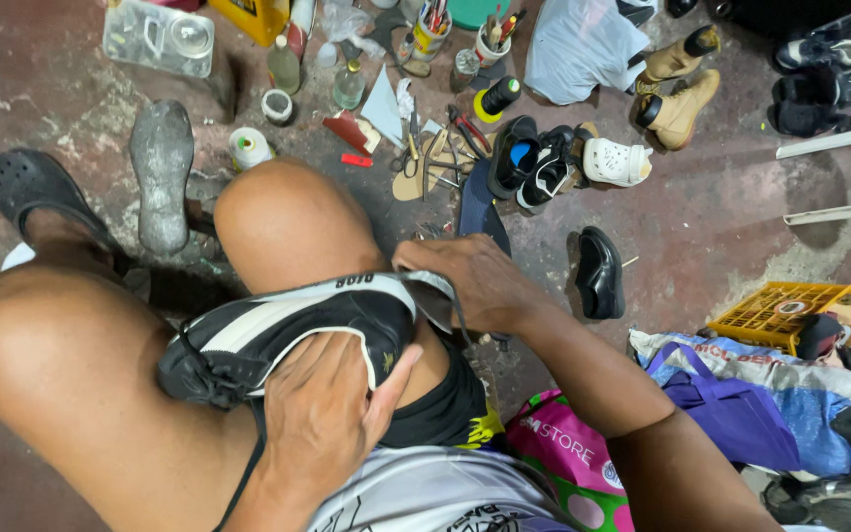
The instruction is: The person sits on the floor and uses a curved metal tool to scrape and clean the white rubber sole and side panels of a black and white sneaker. They hold the shoe in their left hand and work along the edges and surface of the sole with the tool in their right hand.
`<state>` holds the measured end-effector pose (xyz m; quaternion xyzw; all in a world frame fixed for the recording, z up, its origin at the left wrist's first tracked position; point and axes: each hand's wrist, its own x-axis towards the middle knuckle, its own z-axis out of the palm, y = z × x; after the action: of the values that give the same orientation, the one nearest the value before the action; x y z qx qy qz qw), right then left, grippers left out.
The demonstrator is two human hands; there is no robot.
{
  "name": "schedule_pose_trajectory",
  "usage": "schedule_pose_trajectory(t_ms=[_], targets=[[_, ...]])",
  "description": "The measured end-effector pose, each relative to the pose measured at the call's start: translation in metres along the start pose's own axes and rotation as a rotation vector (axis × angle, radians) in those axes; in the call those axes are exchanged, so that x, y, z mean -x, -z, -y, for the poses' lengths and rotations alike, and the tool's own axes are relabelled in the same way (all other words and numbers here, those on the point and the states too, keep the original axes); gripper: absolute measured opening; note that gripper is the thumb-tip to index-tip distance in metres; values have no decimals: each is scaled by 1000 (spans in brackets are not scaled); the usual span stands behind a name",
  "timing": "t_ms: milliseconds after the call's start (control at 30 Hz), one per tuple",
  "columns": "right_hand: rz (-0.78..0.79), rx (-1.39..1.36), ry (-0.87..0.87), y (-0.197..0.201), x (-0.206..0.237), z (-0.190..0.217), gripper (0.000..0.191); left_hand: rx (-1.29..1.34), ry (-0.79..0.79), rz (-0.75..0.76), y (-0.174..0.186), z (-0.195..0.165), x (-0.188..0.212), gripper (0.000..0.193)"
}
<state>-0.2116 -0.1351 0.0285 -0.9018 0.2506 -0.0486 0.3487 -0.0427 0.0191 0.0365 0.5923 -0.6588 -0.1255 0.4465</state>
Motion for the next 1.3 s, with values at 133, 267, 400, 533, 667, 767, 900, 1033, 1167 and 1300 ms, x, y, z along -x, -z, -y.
schedule_pose_trajectory(t_ms=[133, 267, 400, 533, 667, 767, 900, 1033, 1167, 1300], targets=[[-69, -106, 42, -5, 15, 3, 24, 63, -61, 18, 11, -5, 1, 29], [-114, -102, 25, -15, 25, 3, 27, 60, -38, -13, 16, -7, 3, 34], [-153, -119, 99, -19, 31, 3, 33, -3, 27, -1, 15, -6, 4, 42], [-144, -50, 151, -16, 34, 7, 29, 13, 66, 5, 15, -5, 4, 37], [-119, -75, 151, -9, 30, 9, 29, 58, 44, 3, 16, -2, 5, 36], [-93, -145, 177, -7, 24, 10, 27, 87, 64, 12, 17, 0, 8, 38], [-89, -51, 145, -9, 14, 10, 20, 111, 14, -23, 16, 6, 11, 43], [-38, 46, 98, -7, 9, 8, 27, 126, 8, -18, 14, 8, 15, 42], [1, 45, 56, -8, 6, 5, 30, 76, -9, 19, 11, 8, 18, 41], [-17, 54, 112, -9, 8, 0, 38, 39, -41, -5, 9, 3, 20, 40]])
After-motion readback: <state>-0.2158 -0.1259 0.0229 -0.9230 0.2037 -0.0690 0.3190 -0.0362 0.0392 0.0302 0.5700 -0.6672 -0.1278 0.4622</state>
